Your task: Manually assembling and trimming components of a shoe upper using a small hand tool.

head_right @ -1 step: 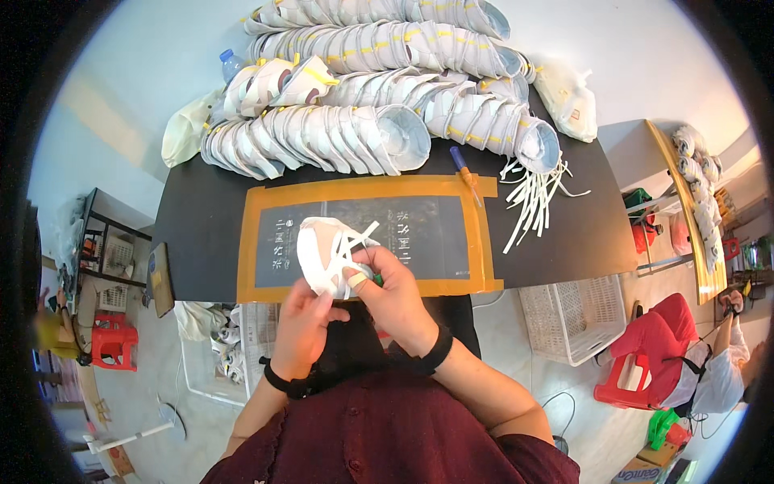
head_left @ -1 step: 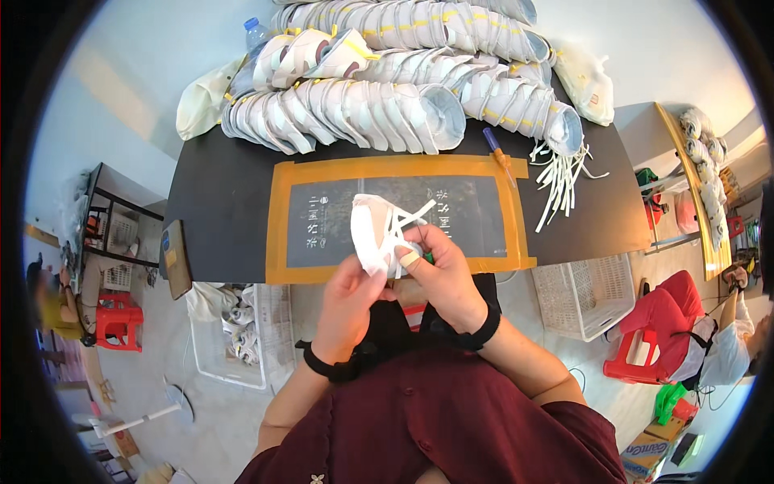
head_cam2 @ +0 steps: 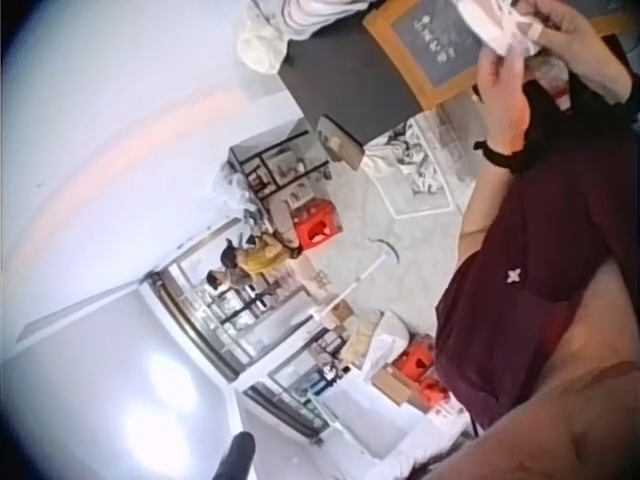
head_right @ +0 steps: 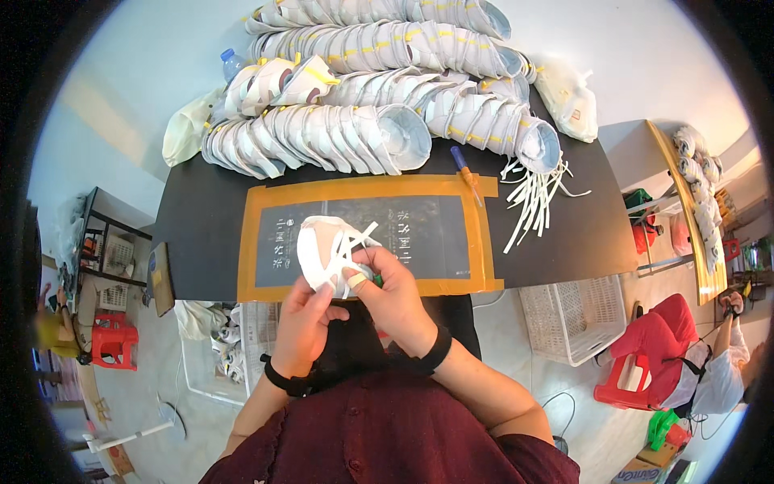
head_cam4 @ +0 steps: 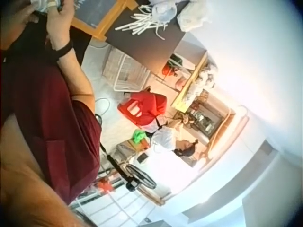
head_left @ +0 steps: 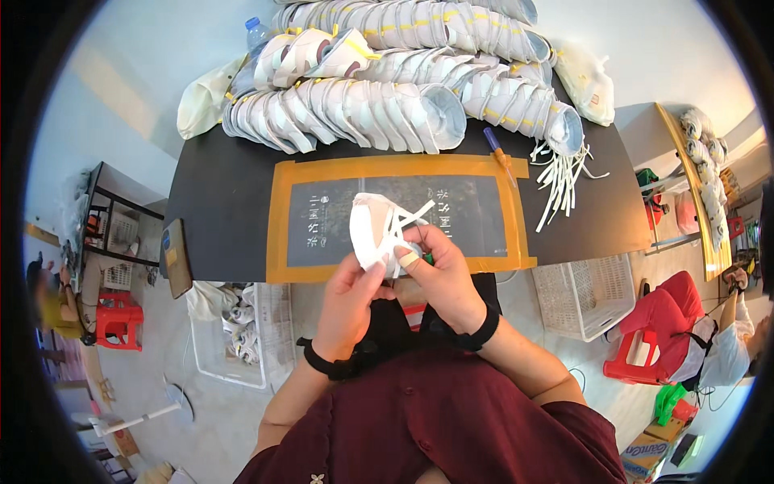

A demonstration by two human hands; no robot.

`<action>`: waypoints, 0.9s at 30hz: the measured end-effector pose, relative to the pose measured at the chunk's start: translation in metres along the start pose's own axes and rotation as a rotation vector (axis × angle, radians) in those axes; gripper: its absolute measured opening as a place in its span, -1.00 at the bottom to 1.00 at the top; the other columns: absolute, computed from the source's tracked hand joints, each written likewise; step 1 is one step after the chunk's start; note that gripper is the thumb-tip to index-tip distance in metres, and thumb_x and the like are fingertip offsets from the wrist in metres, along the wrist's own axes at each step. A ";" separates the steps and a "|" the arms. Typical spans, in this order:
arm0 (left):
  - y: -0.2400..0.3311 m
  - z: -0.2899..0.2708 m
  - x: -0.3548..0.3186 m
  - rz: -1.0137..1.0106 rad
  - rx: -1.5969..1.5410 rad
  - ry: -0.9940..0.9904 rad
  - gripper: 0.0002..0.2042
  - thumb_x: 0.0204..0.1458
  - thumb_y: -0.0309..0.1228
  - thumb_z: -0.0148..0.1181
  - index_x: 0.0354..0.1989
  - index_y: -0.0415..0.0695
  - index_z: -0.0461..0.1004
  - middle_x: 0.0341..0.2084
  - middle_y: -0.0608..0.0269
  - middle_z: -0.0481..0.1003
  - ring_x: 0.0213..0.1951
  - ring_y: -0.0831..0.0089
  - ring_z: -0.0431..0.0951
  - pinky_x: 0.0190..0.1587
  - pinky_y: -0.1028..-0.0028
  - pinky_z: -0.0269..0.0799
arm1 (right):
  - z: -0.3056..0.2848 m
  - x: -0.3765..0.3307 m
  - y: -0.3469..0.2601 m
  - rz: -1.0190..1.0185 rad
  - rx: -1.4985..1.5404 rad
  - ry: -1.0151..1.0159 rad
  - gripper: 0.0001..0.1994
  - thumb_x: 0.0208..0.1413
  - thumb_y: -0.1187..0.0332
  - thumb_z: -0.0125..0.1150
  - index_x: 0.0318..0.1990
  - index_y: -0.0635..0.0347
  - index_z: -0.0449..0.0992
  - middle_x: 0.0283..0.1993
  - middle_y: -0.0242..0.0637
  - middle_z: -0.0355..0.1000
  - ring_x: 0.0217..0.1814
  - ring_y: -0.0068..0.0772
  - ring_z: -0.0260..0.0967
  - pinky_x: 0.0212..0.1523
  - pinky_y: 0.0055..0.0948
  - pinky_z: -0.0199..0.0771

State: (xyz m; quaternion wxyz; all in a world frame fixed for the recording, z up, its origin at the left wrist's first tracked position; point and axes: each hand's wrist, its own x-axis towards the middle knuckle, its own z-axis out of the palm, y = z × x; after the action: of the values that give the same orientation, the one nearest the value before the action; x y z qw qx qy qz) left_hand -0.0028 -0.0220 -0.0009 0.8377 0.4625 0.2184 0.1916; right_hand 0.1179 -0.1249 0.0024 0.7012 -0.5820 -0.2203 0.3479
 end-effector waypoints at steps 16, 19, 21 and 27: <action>-0.010 0.005 0.001 0.097 0.138 -0.055 -0.71 0.17 -0.53 0.19 0.06 -0.21 0.42 -0.12 0.39 0.51 -0.09 0.68 0.44 -0.01 0.56 0.37 | -0.008 -0.014 0.013 0.181 0.506 0.050 -0.90 0.17 0.49 0.23 -0.18 0.19 0.47 -0.27 -0.50 0.39 -0.27 -0.72 0.28 -0.24 -0.65 0.33; -0.010 0.006 0.003 0.098 0.195 -0.003 -0.74 0.17 -0.52 0.19 0.03 -0.21 0.44 -0.16 0.40 0.52 -0.15 0.68 0.46 -0.07 0.58 0.40 | -0.009 -0.013 0.015 0.204 0.605 0.024 -0.93 0.19 0.47 0.22 -0.21 0.16 0.48 -0.31 -0.52 0.38 -0.40 -0.77 0.21 -0.41 -0.70 0.23; -0.011 0.004 0.004 0.126 0.268 0.003 -0.76 0.15 -0.52 0.21 0.00 -0.22 0.46 -0.19 0.41 0.52 -0.19 0.69 0.46 -0.13 0.58 0.41 | -0.006 -0.013 0.010 0.197 0.556 0.018 -0.95 0.20 0.45 0.22 -0.22 0.14 0.48 -0.33 -0.53 0.38 -0.47 -0.80 0.16 -0.49 -0.73 0.15; -0.009 0.004 0.006 0.184 0.456 -0.048 -0.77 0.13 -0.53 0.21 -0.03 -0.24 0.47 -0.23 0.42 0.53 -0.23 0.71 0.43 -0.18 0.59 0.40 | -0.007 -0.012 0.009 0.233 0.400 0.056 -0.95 0.21 0.41 0.21 -0.22 0.07 0.47 -0.36 -0.59 0.39 -0.53 -0.83 0.07 -0.56 -0.71 0.05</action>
State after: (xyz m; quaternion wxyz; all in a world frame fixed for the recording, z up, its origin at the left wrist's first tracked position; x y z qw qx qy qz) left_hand 0.0057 -0.0261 -0.0078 0.6955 0.6620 0.1931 0.2019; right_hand 0.1128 -0.1380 -0.0067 0.7636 -0.4624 -0.0588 0.4468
